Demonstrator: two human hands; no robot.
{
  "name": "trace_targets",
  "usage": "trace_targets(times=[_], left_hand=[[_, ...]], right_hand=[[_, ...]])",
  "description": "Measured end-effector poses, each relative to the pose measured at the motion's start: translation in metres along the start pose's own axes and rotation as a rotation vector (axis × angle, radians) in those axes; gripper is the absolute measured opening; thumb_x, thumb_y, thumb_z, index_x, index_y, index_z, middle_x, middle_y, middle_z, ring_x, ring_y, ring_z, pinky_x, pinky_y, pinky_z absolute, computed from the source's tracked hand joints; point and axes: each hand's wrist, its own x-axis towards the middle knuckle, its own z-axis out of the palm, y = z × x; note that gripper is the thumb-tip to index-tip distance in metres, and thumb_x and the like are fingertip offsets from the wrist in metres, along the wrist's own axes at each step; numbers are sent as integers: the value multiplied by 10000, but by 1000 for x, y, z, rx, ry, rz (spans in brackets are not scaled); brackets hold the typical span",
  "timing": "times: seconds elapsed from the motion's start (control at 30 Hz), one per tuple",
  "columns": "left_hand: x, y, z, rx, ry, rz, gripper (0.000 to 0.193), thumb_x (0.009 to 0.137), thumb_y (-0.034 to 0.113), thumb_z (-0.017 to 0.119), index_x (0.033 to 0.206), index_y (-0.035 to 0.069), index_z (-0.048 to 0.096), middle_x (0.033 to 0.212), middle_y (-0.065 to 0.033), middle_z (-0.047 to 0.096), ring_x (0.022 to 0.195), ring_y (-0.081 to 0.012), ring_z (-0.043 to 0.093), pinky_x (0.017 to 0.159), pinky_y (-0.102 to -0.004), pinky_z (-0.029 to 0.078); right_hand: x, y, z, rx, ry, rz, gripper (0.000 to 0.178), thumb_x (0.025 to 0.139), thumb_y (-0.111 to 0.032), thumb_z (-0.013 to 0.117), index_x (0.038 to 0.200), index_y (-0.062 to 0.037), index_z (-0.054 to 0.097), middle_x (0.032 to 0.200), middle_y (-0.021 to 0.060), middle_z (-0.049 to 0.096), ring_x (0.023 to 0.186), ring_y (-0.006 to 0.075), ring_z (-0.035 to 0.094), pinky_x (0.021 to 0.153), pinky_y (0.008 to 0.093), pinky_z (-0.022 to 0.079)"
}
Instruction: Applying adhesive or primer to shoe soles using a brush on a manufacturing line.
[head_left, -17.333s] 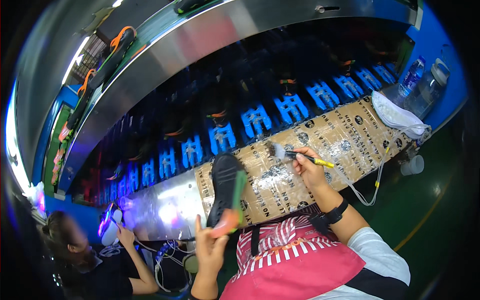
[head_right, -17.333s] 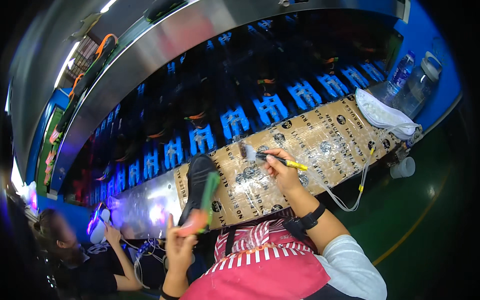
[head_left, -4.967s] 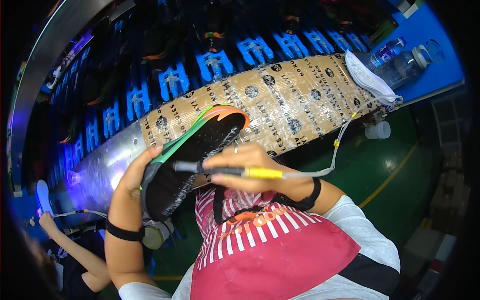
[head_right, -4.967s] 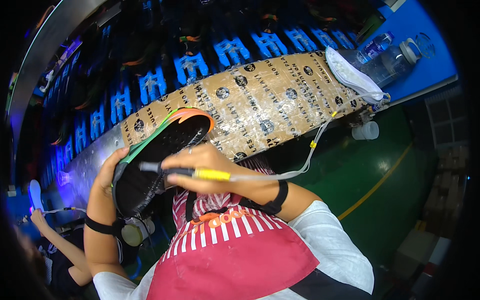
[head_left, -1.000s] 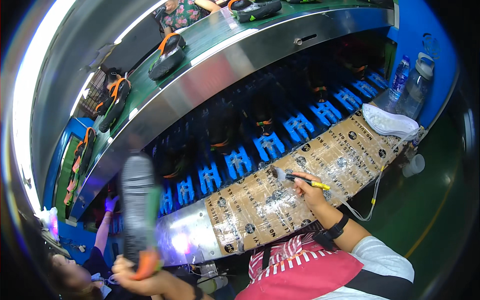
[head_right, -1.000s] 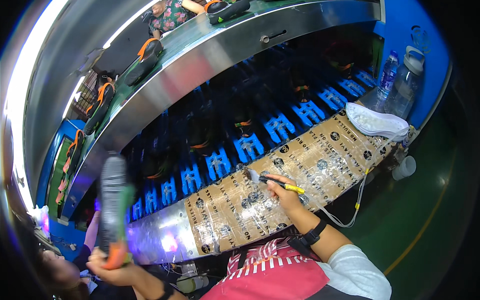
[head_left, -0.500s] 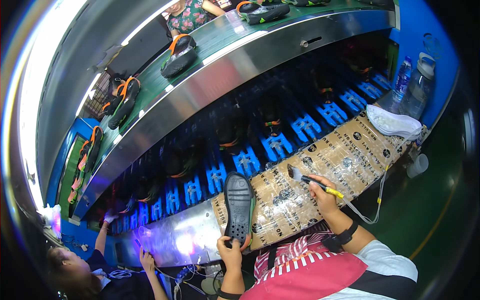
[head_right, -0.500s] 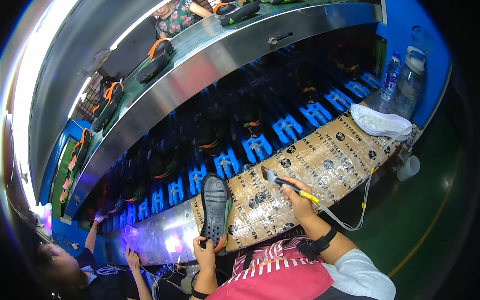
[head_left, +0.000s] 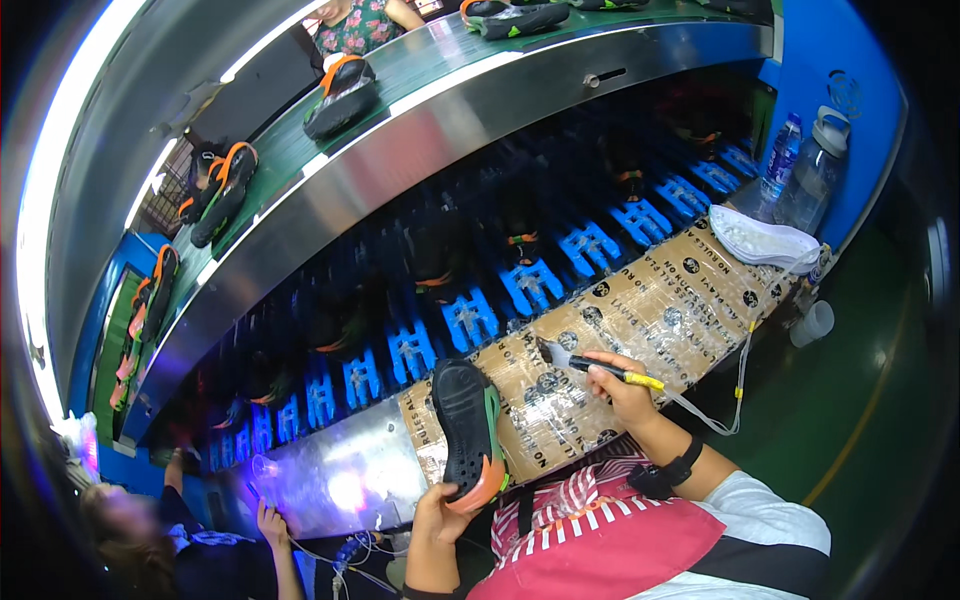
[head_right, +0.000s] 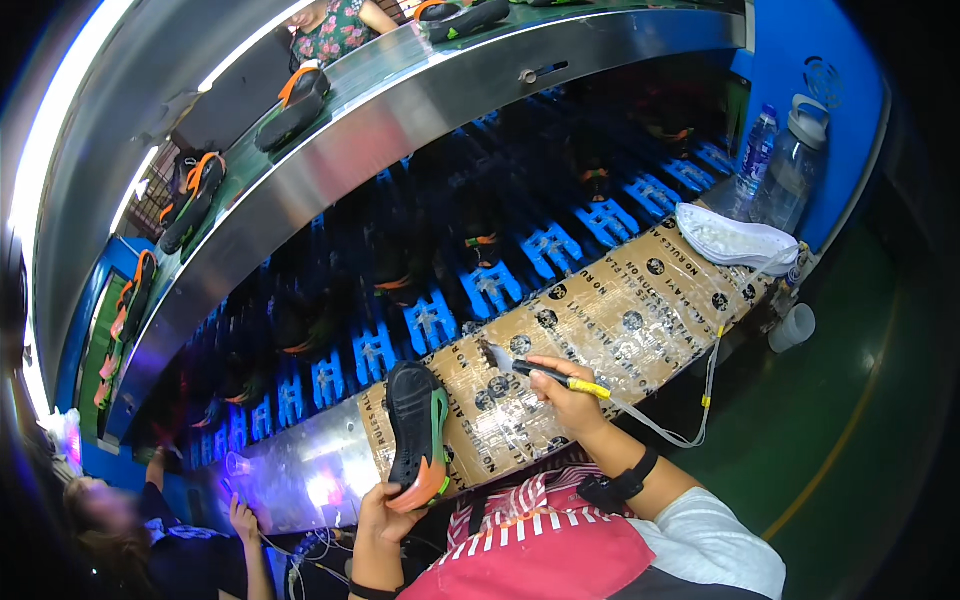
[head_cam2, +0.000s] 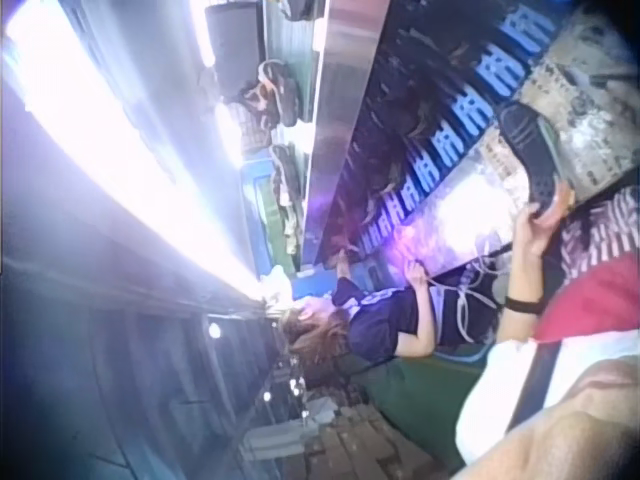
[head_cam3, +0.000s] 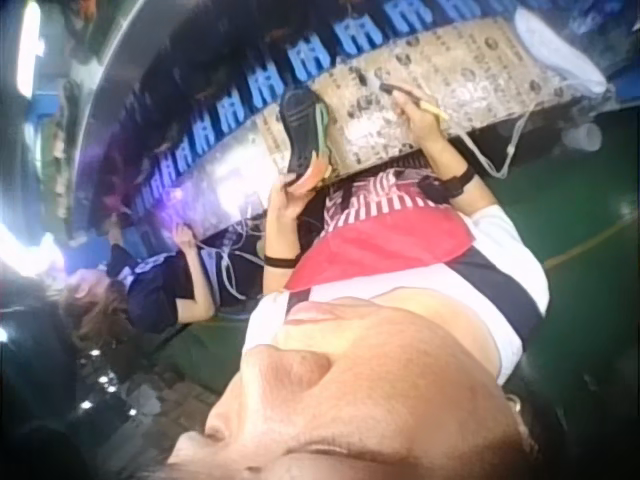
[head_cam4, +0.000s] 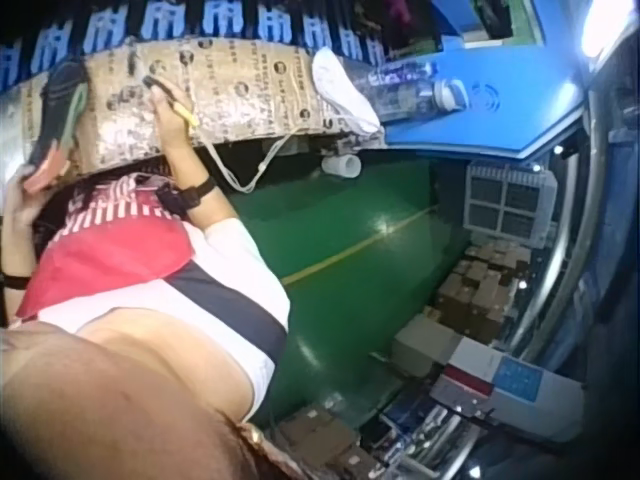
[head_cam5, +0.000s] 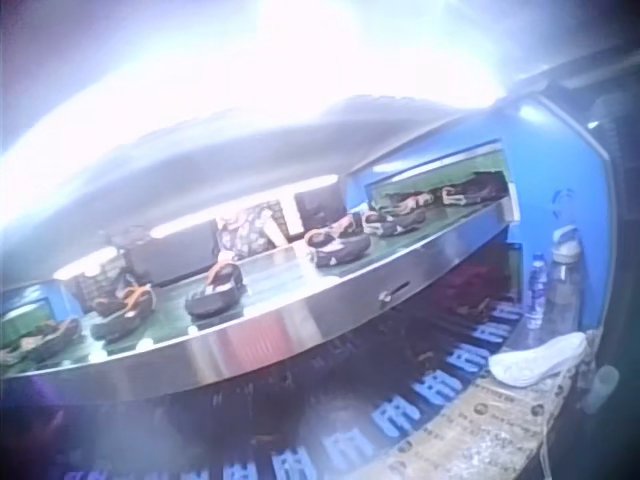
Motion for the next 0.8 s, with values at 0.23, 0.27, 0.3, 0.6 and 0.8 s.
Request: trace_targets(times=[0.23, 0.27, 0.3, 0.6, 0.8], left_hand=[[26, -26, 15, -583, -512, 28, 595, 823, 461, 319, 1200, 26, 470, 1118, -211, 519, 1073, -372, 476, 876, -488, 417], [23, -30, 20, -649, -391, -5, 605, 813, 440, 326, 1213, 4, 452, 1126, -246, 500, 1057, -403, 475, 854, -479, 440], [27, -37, 18, -626, -410, 7, 614, 798, 433, 339, 1219, -1, 445, 1134, -247, 495, 1060, -401, 475, 856, -487, 437], [31, -47, 19, -610, -506, 22, 744, 764, 552, 392, 1277, 13, 391, 1216, -235, 460, 1084, -384, 479, 910, -537, 397], [36, -52, 29, -567, -528, 136, 599, 852, 529, 418, 1201, 46, 482, 1131, -128, 560, 993, -287, 562, 876, -406, 454]], right_hand=[[-4, -3, -3, 22, -13, 18, 290, 818, -105, 592, 1078, 23, 577, 785, 63, 631, 617, 57, 541, 504, 156, 398], [-4, -3, -3, 15, -25, 28, 290, 818, -105, 592, 1078, 23, 577, 785, 63, 631, 617, 57, 541, 504, 156, 398], [-5, -4, -2, 13, -41, 28, 294, 814, -90, 589, 1075, 43, 559, 789, 88, 629, 612, 79, 553, 505, 169, 417], [-16, -52, 32, 53, -184, 38, 242, 795, -61, 602, 1019, 29, 601, 784, 87, 642, 628, 81, 585, 534, 167, 439], [-26, -75, 85, -343, -541, -395, 217, 709, -84, 655, 916, -20, 639, 719, 71, 623, 564, 119, 574, 506, 240, 429]])
